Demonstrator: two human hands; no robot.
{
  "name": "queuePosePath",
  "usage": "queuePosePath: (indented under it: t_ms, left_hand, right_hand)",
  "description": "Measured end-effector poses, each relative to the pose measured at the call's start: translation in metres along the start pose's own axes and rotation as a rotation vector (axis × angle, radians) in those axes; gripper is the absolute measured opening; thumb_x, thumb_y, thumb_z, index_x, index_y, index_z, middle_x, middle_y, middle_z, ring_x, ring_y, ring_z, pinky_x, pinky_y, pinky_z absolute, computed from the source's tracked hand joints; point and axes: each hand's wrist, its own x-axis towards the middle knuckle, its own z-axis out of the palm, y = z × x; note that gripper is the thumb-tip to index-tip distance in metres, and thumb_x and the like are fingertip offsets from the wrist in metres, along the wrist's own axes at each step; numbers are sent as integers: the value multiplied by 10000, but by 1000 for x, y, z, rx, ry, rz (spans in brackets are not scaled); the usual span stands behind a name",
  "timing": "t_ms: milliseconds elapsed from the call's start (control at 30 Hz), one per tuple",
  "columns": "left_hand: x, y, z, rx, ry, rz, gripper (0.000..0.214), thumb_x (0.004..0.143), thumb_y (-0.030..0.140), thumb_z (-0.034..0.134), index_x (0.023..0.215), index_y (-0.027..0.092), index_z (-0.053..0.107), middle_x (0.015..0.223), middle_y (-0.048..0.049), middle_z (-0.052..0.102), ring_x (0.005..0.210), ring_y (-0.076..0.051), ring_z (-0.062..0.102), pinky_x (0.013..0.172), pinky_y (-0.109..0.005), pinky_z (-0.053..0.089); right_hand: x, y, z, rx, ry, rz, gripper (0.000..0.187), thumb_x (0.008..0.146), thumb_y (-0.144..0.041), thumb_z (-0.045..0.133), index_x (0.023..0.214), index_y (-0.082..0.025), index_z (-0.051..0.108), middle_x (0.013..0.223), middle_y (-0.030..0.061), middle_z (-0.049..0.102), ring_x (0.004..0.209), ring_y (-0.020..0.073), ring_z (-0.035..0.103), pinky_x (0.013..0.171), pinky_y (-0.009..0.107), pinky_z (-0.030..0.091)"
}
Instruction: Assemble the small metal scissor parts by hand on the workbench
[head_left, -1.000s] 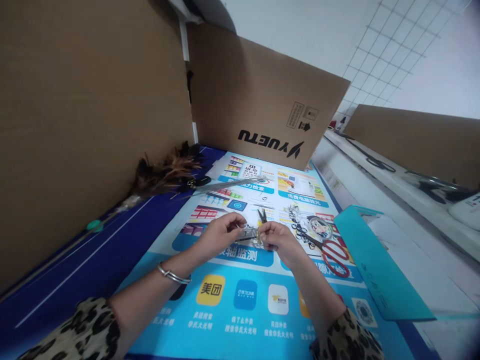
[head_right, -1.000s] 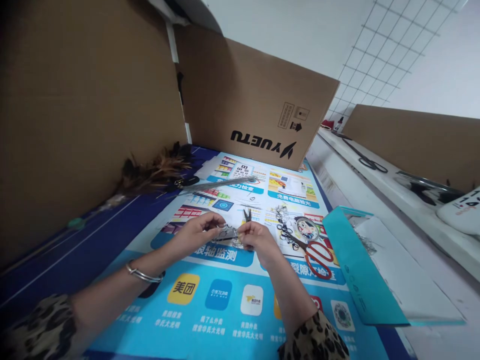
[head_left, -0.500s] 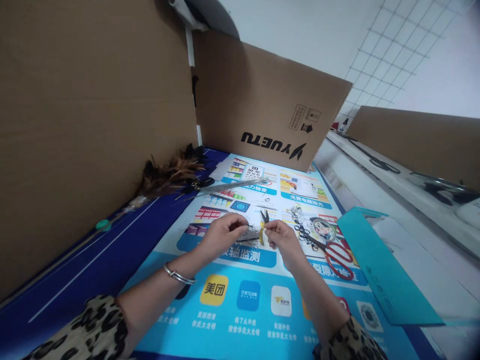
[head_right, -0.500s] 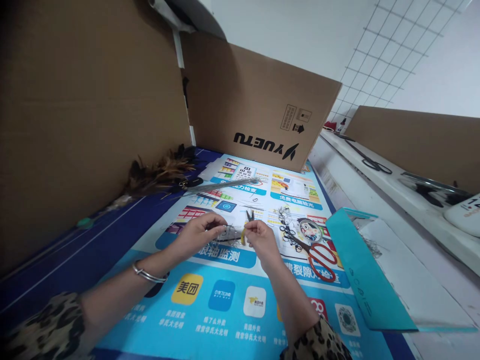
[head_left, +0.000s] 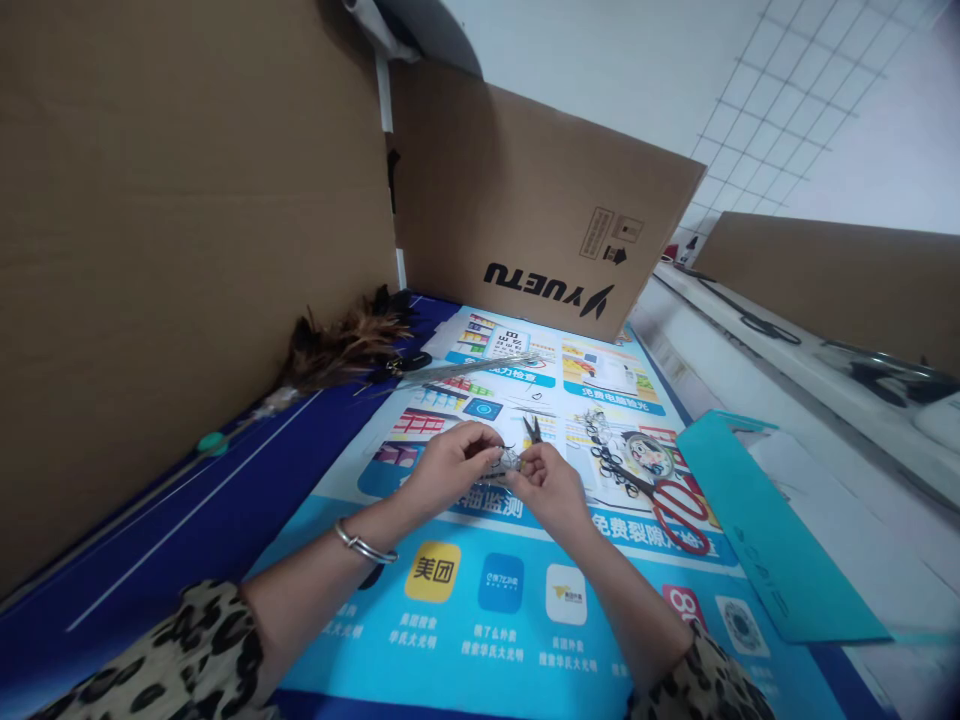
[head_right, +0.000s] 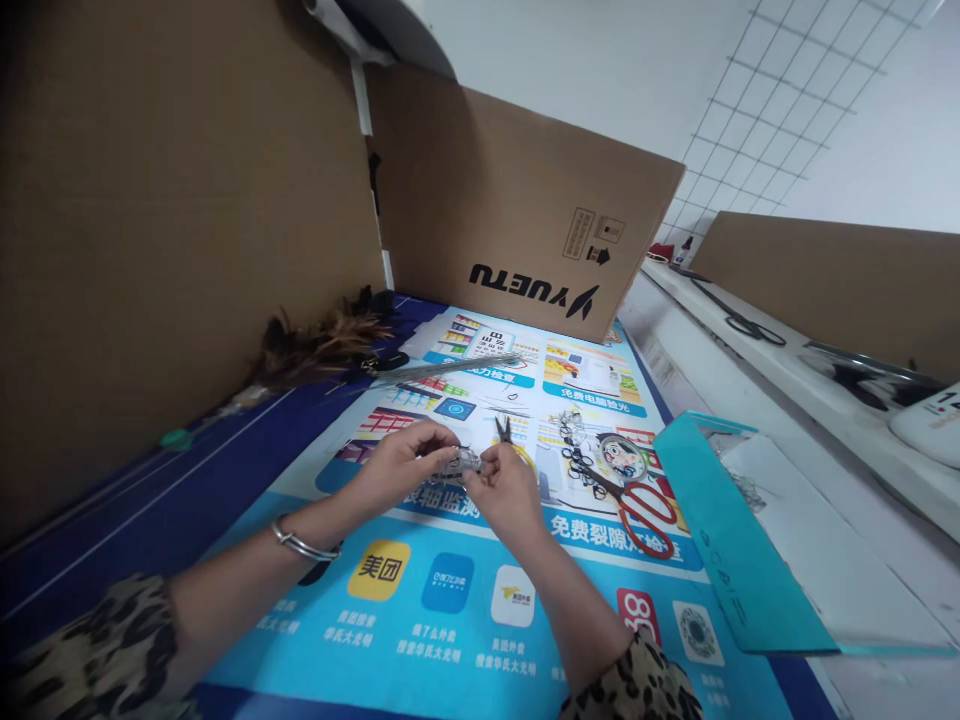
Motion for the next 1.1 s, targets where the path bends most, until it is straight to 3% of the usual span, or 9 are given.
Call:
queuePosePath:
  t_ms: [167, 400, 600, 800, 967, 1100]
  left_hand:
    - [-1, 4, 1, 30, 1, 45, 74, 764, 189, 529, 785, 173, 598, 742, -4, 585, 712, -136, 527, 648, -243, 406]
    - [0, 0, 3, 28, 37, 122, 133, 764, 122, 481, 825, 178, 586, 800, -18, 560, 762, -141, 518, 694, -250, 419]
    - [-2, -5, 1, 129, -95, 212, 277, 703, 15, 404, 677, 174, 628, 926, -38, 538, 876, -155, 526, 783, -272, 439]
    - [-6, -3, 0, 361, -152, 219, 334, 767, 73, 401, 894, 223, 671, 1183, -41, 500, 915, -178, 549, 806, -297, 449]
    - [-6, -2, 1, 432, -125, 249, 360, 784, 78, 388, 979, 227, 651, 1145, -44, 541, 969, -185, 540, 828, -286, 448]
    - [-6, -1, 0, 449, -131, 289, 350, 787, 79, 395, 977, 224, 651, 1105, -46, 561, 970, -181, 534, 824, -284, 450]
  right_hand:
    - [4, 4, 2, 102, -9, -1, 161, 686, -244, 578, 833, -201, 528, 671, -22, 525, 564, 109, 487, 534, 233, 416]
    - [6, 0, 0, 289, -45, 116, 184, 654, -250, 595, 817, -180, 546, 632, -13, 549, 569, 119, 503, 546, 242, 409]
    - [2, -14, -6, 341, -60, 178, 198, 640, -262, 604, 816, -175, 576, 607, -17, 545, 526, 104, 458, 492, 224, 355]
    - [1, -19, -10, 381, -92, 174, 188, 663, -290, 609, 811, -176, 588, 596, -24, 523, 511, 96, 435, 480, 219, 333]
    - [2, -19, -14, 432, -159, 154, 239, 670, -313, 617, 865, -176, 609, 621, -20, 525, 527, 97, 440, 494, 224, 343]
    - [4, -15, -14, 348, -195, 139, 220, 674, -304, 602, 854, -178, 619, 541, -41, 469, 490, 96, 404, 471, 223, 322]
